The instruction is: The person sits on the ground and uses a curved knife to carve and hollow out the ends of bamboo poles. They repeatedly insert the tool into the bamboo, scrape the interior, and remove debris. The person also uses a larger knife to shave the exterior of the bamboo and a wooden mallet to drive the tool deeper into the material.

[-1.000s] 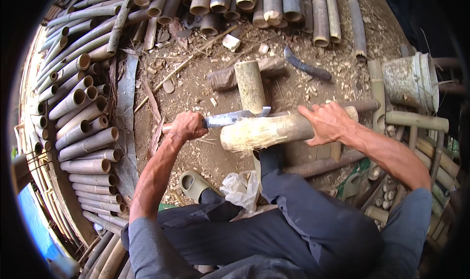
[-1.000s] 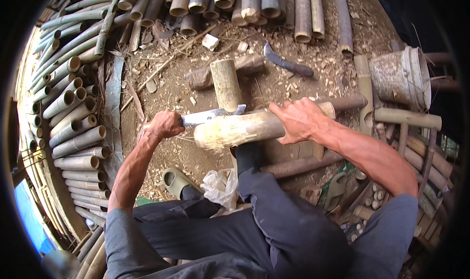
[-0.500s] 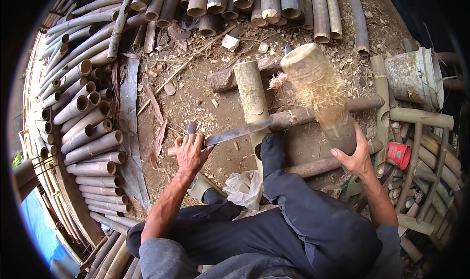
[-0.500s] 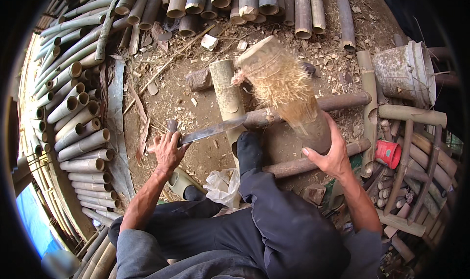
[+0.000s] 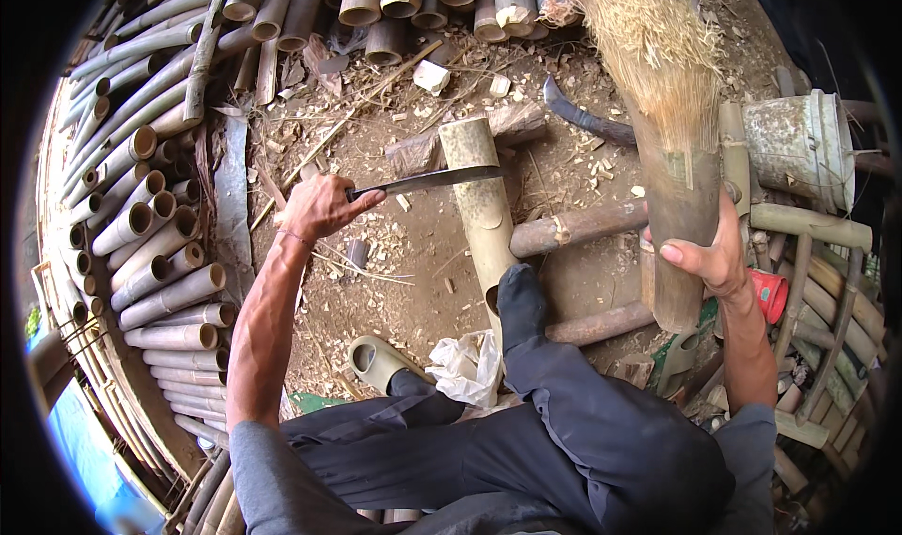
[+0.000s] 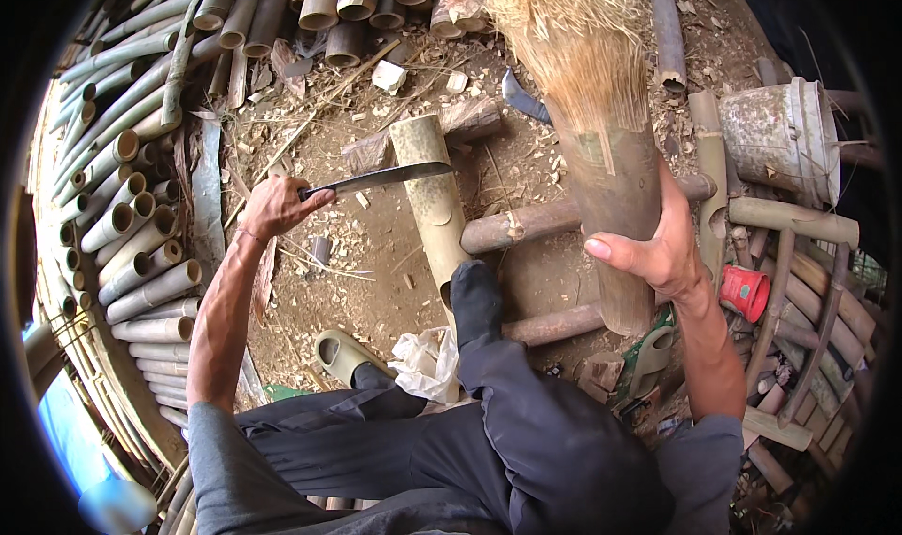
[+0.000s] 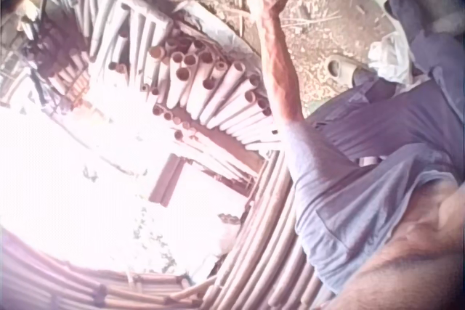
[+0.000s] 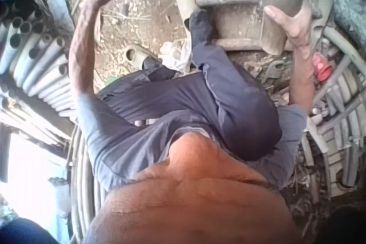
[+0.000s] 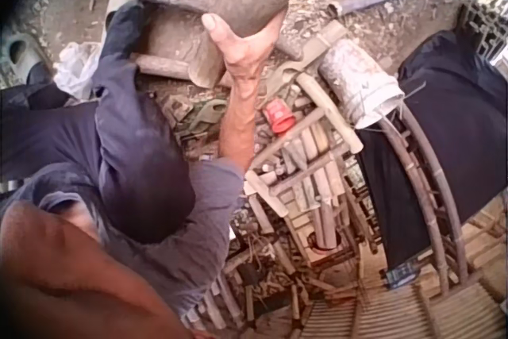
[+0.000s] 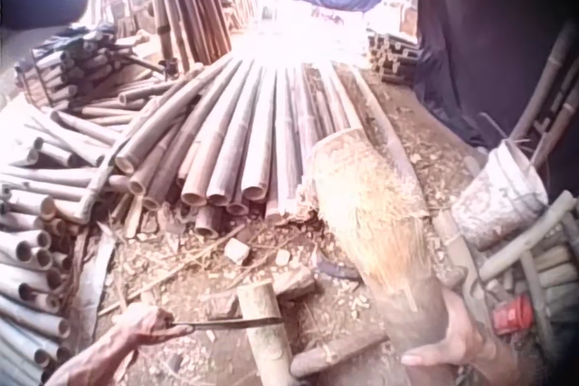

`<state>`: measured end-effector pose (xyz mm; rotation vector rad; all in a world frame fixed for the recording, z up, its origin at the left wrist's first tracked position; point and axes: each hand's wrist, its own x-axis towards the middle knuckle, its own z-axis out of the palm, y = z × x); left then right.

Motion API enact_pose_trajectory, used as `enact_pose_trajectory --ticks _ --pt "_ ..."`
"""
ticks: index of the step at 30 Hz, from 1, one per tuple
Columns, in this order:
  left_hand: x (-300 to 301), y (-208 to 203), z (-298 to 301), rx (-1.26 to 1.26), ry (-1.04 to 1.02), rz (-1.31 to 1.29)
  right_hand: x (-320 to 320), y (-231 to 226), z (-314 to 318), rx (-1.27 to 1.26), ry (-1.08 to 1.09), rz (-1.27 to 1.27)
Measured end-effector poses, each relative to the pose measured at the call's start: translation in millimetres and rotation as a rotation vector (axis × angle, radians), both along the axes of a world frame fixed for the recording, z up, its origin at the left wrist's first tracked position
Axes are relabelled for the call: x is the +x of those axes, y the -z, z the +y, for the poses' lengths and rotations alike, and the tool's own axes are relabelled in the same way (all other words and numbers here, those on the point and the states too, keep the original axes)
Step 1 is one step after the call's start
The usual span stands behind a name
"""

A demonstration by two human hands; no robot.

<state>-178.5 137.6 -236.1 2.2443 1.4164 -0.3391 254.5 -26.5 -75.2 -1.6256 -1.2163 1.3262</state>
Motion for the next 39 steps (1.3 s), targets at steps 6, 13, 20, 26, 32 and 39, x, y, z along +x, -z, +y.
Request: enact_pose_trajectory --ticks 6,13,20,26,32,39 --pt "-8 2 0 0.005 -0.002 -0.006 -20 -7 34 0.026 -0.026 0.096" --pt "-4 2 1 -0.023 0.023 0.039 -67 53 65 0.627 0.001 -0.354" --pt "-7 4 -1 -0.137 0.014 0.169 -63 49 86 0.172 -0.301 -0.688" --pt "3 7 3 -0.117 0.038 0.133 -36 79 102 0.861 -0.014 -1.003" --pt "-16 15 -5 -0.177 0.047 0.164 -62 52 101 0.041 -0.566 -0.967" --pt "-9 22 5 -0.191 0.079 0.142 -76 62 97 0.722 0.131 -0.518"
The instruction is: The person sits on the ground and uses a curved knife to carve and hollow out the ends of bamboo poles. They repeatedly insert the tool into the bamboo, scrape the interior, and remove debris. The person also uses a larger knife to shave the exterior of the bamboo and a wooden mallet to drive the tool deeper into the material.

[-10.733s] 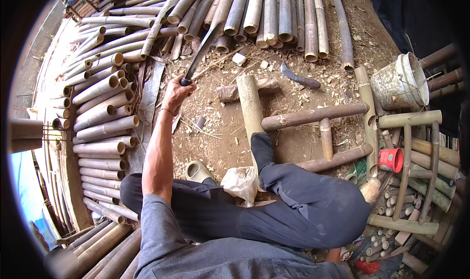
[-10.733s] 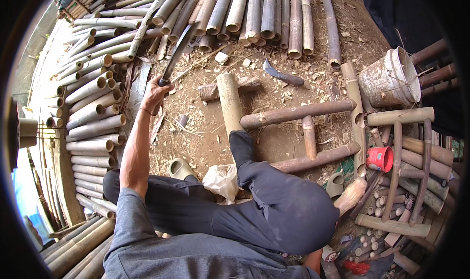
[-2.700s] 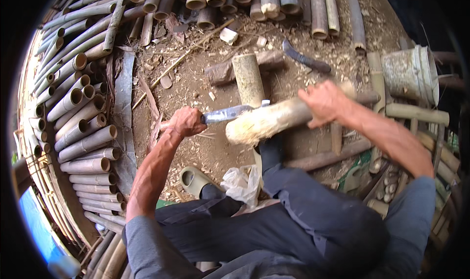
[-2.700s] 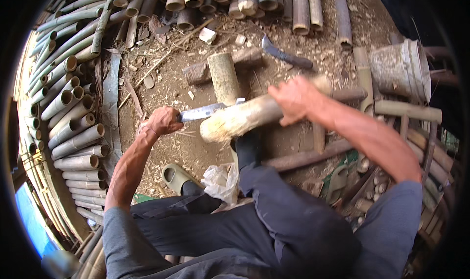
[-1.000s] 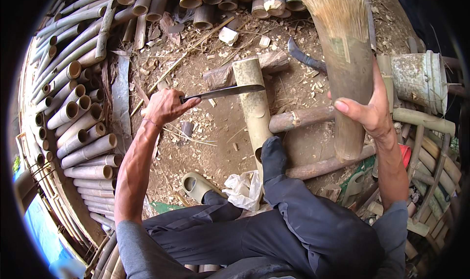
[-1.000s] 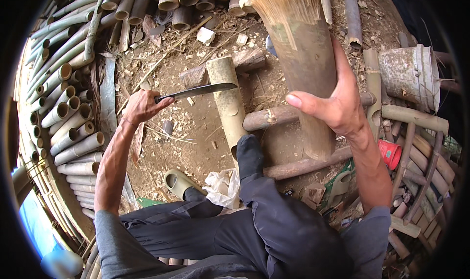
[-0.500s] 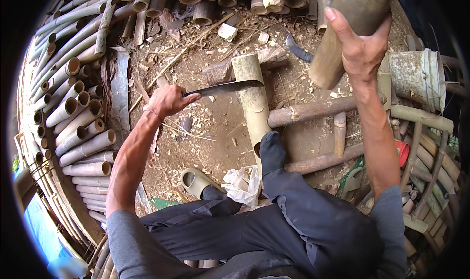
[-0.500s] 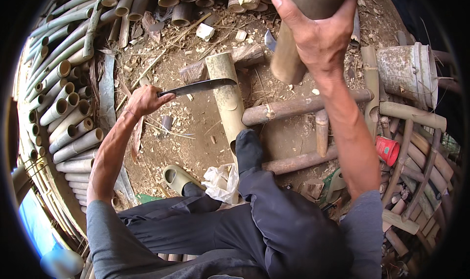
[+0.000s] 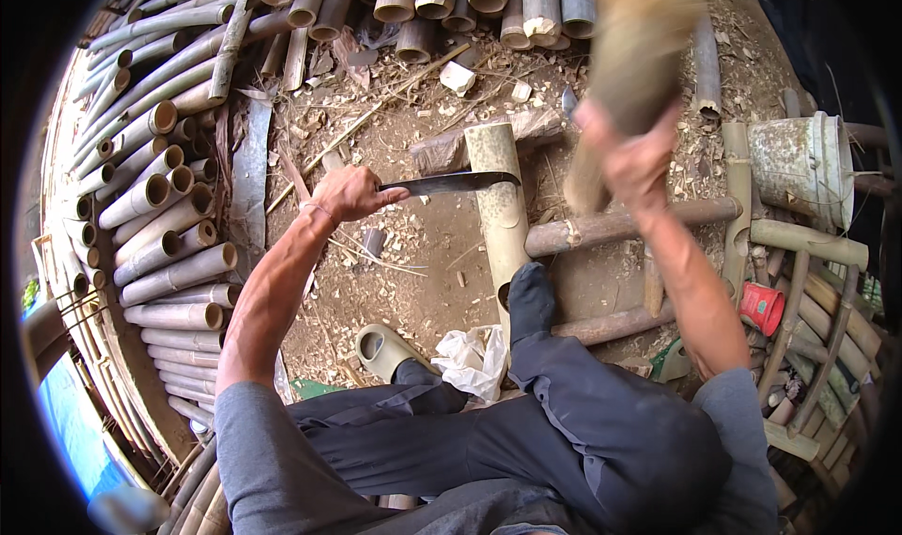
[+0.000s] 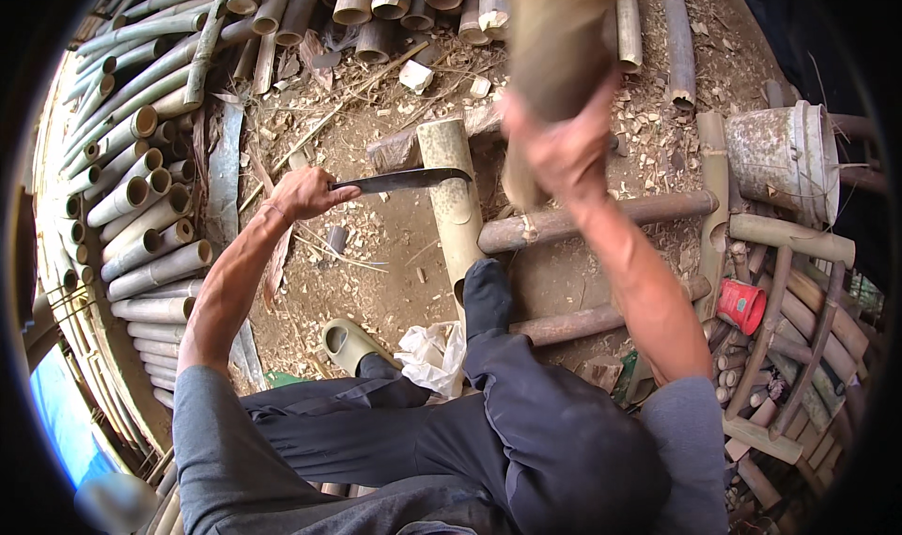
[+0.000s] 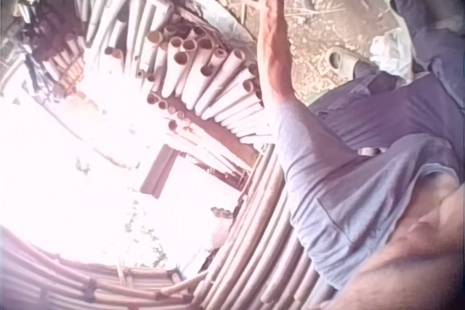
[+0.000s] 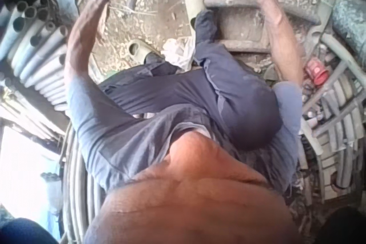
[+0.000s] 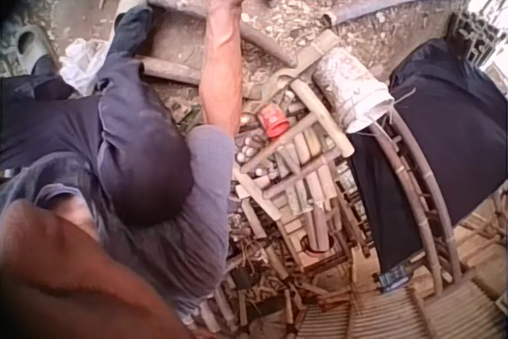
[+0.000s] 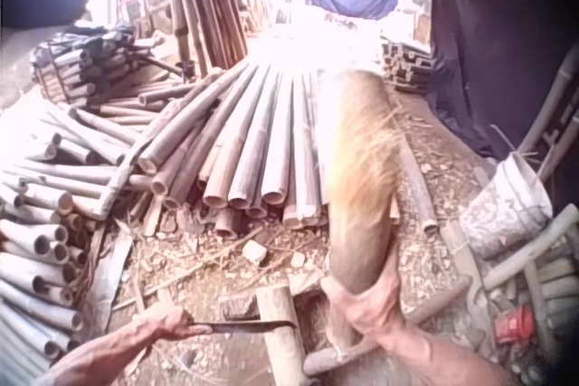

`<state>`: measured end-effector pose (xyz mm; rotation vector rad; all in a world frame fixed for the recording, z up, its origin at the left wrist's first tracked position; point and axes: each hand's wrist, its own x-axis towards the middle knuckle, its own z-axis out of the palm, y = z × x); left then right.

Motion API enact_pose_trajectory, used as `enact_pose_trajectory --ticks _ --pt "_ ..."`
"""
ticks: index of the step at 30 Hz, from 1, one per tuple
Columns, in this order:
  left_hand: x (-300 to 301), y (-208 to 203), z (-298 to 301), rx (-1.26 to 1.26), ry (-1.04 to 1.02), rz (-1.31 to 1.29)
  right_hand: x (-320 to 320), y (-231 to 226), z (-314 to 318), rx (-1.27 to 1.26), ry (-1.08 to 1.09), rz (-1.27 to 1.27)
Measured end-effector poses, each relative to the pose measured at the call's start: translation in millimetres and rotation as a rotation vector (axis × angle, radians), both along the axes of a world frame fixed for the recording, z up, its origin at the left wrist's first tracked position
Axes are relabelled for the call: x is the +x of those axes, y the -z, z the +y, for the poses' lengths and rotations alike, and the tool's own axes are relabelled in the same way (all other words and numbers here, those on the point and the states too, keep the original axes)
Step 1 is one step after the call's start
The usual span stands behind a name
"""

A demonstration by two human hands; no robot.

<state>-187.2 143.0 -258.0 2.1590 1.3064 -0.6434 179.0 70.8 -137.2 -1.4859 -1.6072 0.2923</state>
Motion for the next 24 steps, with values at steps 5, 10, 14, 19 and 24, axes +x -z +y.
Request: enact_pose_trajectory --ticks 5,10,14,19,24 --pt "-6 5 -2 -0.054 -0.006 -0.065 -3 0 -34 -0.918 -0.297 -0.435" --pt "-2 5 9 -0.023 0.068 -0.013 41 -38 0 -0.231 -0.047 0.049" --pt "35 -48 58 0.193 0.167 0.084 52 -55 -14 -0.679 -0.055 0.749" --pt "23 -38 54 0.240 0.140 0.056 43 -30 -55 -0.620 0.034 0.630" --pt "6 -1 -91 0.321 -0.485 -0.321 55 -25 -82 -0.587 -0.065 0.490"
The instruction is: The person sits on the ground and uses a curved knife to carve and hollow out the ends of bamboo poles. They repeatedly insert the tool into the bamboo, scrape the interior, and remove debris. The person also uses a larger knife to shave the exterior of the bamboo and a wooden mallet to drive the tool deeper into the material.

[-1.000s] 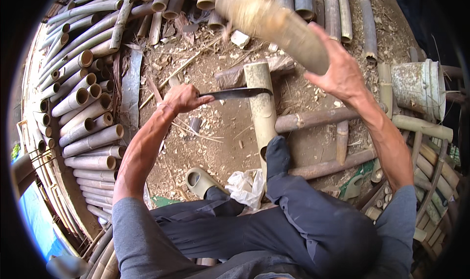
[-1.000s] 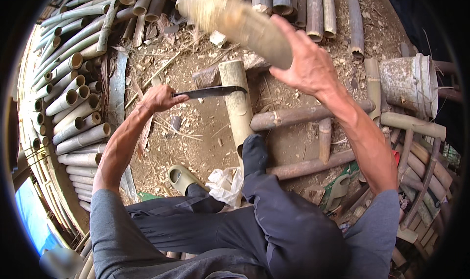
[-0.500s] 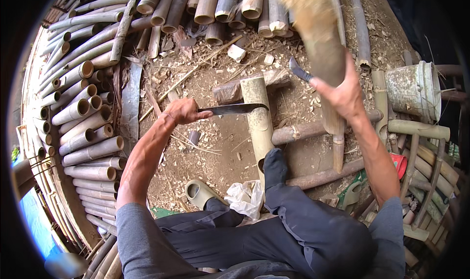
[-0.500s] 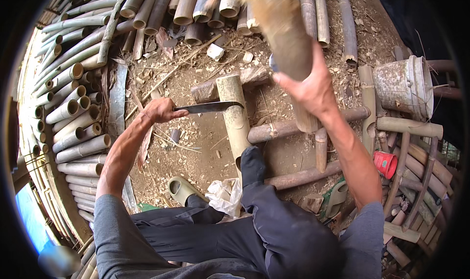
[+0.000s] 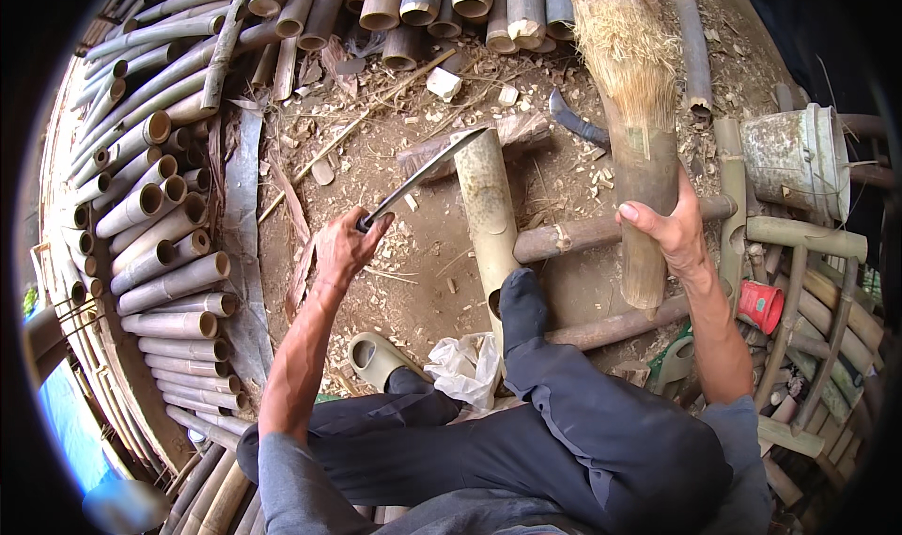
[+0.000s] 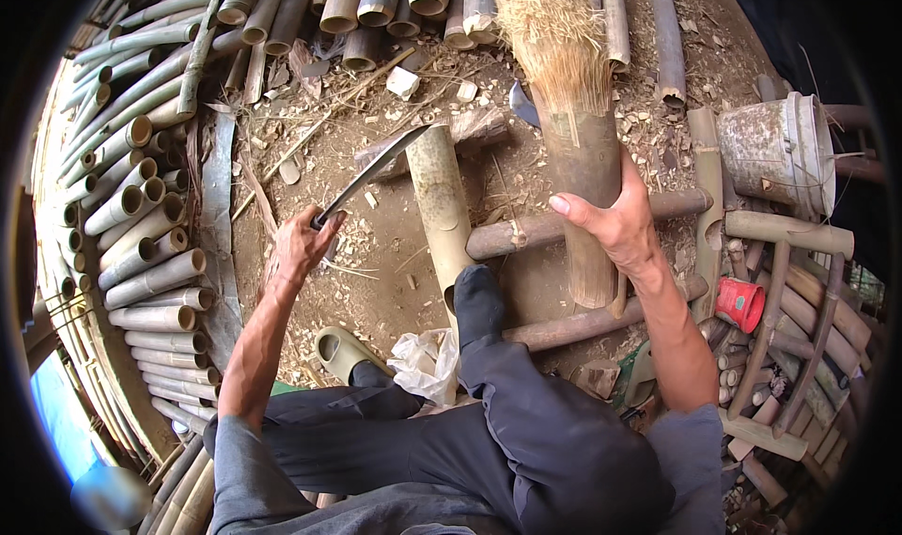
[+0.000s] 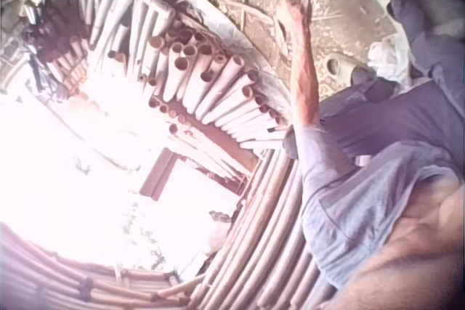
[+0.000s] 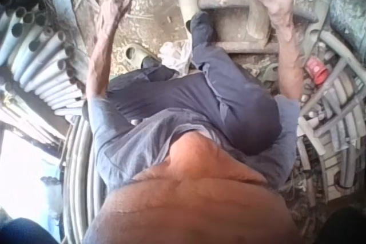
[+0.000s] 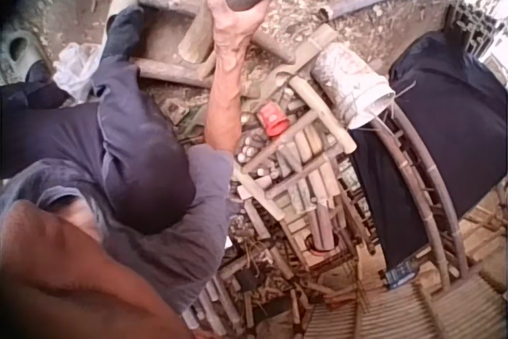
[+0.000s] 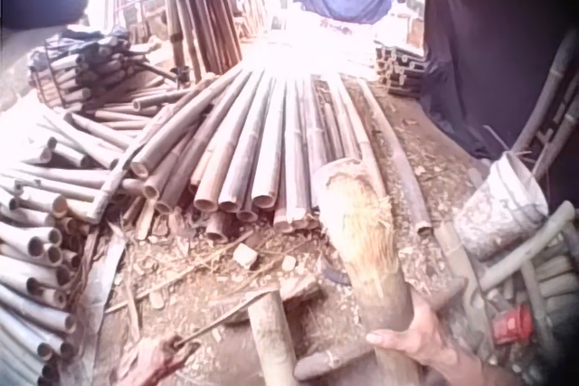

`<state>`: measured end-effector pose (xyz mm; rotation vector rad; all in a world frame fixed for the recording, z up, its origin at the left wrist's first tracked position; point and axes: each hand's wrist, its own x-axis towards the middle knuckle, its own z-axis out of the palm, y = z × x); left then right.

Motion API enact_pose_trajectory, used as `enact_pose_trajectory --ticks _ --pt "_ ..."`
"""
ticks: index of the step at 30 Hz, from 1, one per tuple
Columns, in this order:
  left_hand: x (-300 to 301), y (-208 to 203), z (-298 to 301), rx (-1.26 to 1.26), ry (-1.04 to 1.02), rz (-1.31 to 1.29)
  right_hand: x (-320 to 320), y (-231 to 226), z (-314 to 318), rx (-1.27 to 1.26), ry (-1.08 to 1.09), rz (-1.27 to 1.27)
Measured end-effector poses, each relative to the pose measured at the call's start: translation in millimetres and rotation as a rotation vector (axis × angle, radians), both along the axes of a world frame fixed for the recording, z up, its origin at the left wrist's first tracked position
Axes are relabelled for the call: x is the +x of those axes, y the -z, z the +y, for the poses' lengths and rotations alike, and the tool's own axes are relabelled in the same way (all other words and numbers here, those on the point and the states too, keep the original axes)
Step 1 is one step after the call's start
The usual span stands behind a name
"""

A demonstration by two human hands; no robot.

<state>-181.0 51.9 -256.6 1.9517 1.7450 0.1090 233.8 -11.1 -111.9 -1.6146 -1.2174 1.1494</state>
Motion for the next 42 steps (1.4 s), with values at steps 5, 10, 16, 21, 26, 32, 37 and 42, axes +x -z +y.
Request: enact_pose_trajectory --ticks 5,10,16,21,26,32,37,42 --pt "7 -5 -46 0.032 0.213 0.063 7 -6 -3 0.012 -0.131 -0.094" --pt "6 -15 -51 -0.120 0.357 0.171 -1 -5 -9 -0.039 -0.192 -0.063" --pt "1 -11 -46 -0.144 0.365 0.193 -5 -2 -10 -0.051 -0.277 -0.084" --pt "1 -10 -44 -0.116 0.353 0.174 -11 3 -6 -0.036 -0.301 -0.055" --pt "-13 7 -32 -0.206 0.455 0.189 -26 17 -14 0.324 -0.545 -0.492" --pt "9 -8 -11 -0.300 0.445 0.312 -21 48 18 0.928 -1.333 -0.804" --pt "3 -4 -19 -0.277 0.420 0.342 -36 18 5 0.468 -1.280 -1.072" --pt "14 0 -10 -0.235 0.444 0.300 -40 43 -17 1.088 -1.303 -0.573"
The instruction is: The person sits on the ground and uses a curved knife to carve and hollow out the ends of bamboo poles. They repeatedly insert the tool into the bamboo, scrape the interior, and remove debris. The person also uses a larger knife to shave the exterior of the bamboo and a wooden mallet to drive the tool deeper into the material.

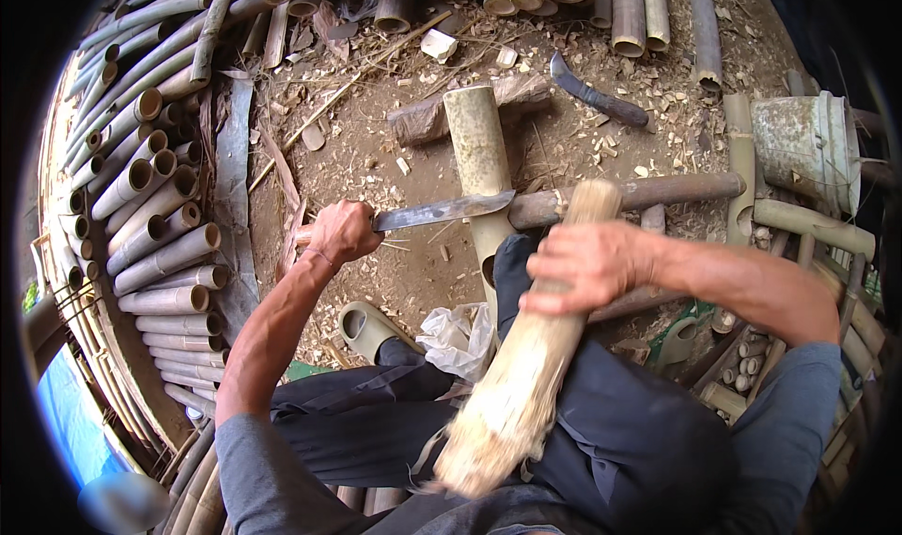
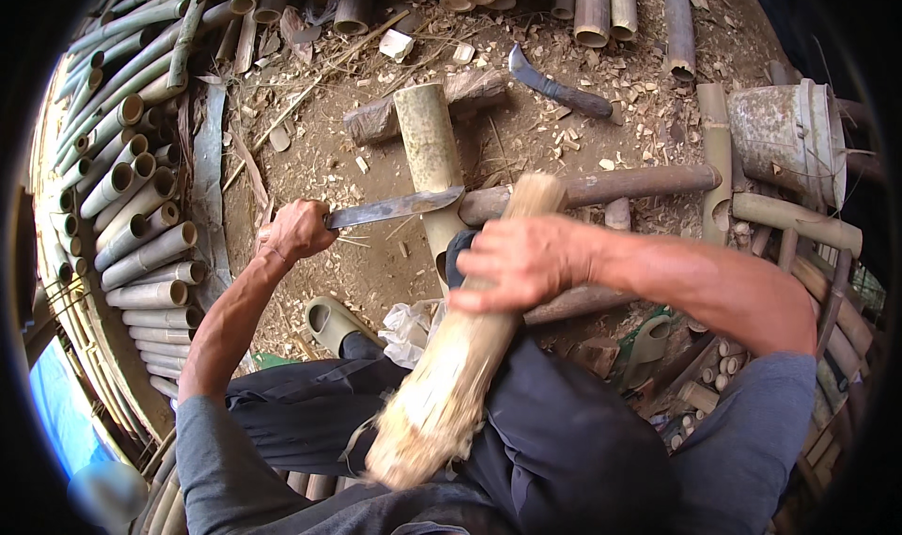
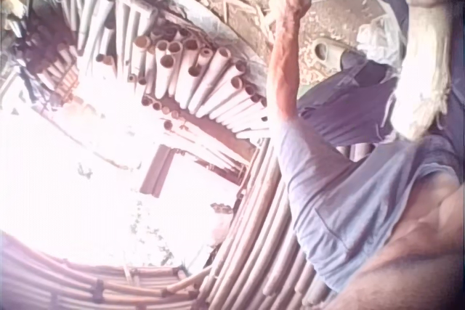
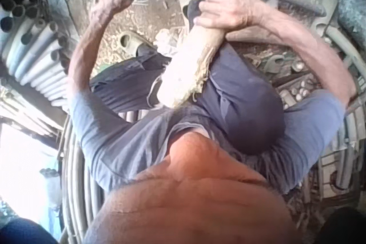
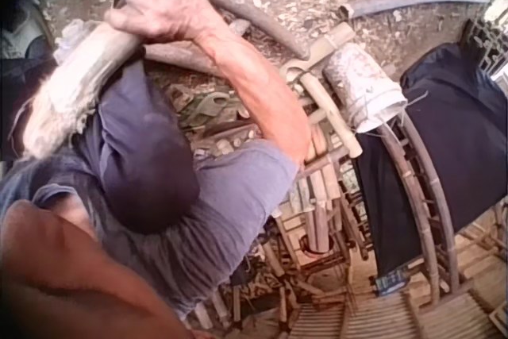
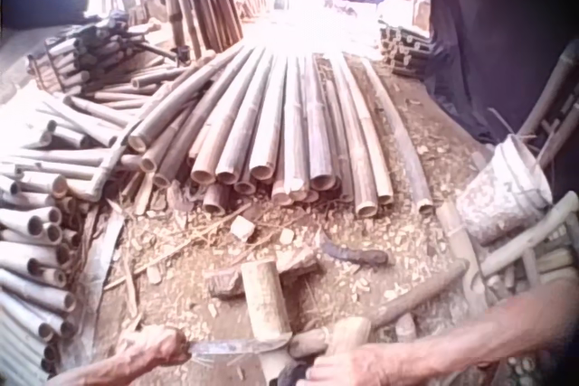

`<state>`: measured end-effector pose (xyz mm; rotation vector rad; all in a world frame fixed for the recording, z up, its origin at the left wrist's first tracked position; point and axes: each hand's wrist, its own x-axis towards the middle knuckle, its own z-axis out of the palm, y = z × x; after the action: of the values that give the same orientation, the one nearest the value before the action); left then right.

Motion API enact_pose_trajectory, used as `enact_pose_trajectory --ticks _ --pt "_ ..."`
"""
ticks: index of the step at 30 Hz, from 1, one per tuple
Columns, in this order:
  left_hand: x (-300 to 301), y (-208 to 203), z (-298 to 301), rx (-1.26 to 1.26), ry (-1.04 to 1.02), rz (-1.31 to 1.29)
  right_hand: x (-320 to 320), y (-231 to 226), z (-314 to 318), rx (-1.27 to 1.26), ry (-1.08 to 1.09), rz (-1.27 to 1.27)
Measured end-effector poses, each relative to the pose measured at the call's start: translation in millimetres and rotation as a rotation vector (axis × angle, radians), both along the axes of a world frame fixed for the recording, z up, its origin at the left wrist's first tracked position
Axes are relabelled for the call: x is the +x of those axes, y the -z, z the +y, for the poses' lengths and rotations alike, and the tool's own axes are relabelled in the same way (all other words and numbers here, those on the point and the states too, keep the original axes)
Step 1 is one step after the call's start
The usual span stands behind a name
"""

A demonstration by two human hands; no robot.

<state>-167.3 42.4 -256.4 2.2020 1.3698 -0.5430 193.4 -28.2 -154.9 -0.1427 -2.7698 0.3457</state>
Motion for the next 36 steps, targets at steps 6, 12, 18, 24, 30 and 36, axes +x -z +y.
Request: enact_pose_trajectory --ticks 6,12,18,24,30,36 --pt "-16 11 -11 0.038 -0.059 -0.002 -9 -34 -2 -0.256 0.462 -0.682" --pt "-7 3 -4 0.013 0.008 -0.005 30 14 33 -0.113 0.300 -0.431" --pt "-13 13 16 0.075 0.048 -0.047 -16 -38 0 -0.280 0.336 -0.457" --pt "-23 18 8 0.006 0.003 -0.003 2 -9 20 -0.245 0.371 -0.502" --pt "-11 19 11 0.090 0.076 -0.062 -38 -29 -29 -0.337 0.094 -0.069" --pt "-15 18 10 0.084 0.028 -0.012 22 -12 45 -0.264 0.575 -0.631"
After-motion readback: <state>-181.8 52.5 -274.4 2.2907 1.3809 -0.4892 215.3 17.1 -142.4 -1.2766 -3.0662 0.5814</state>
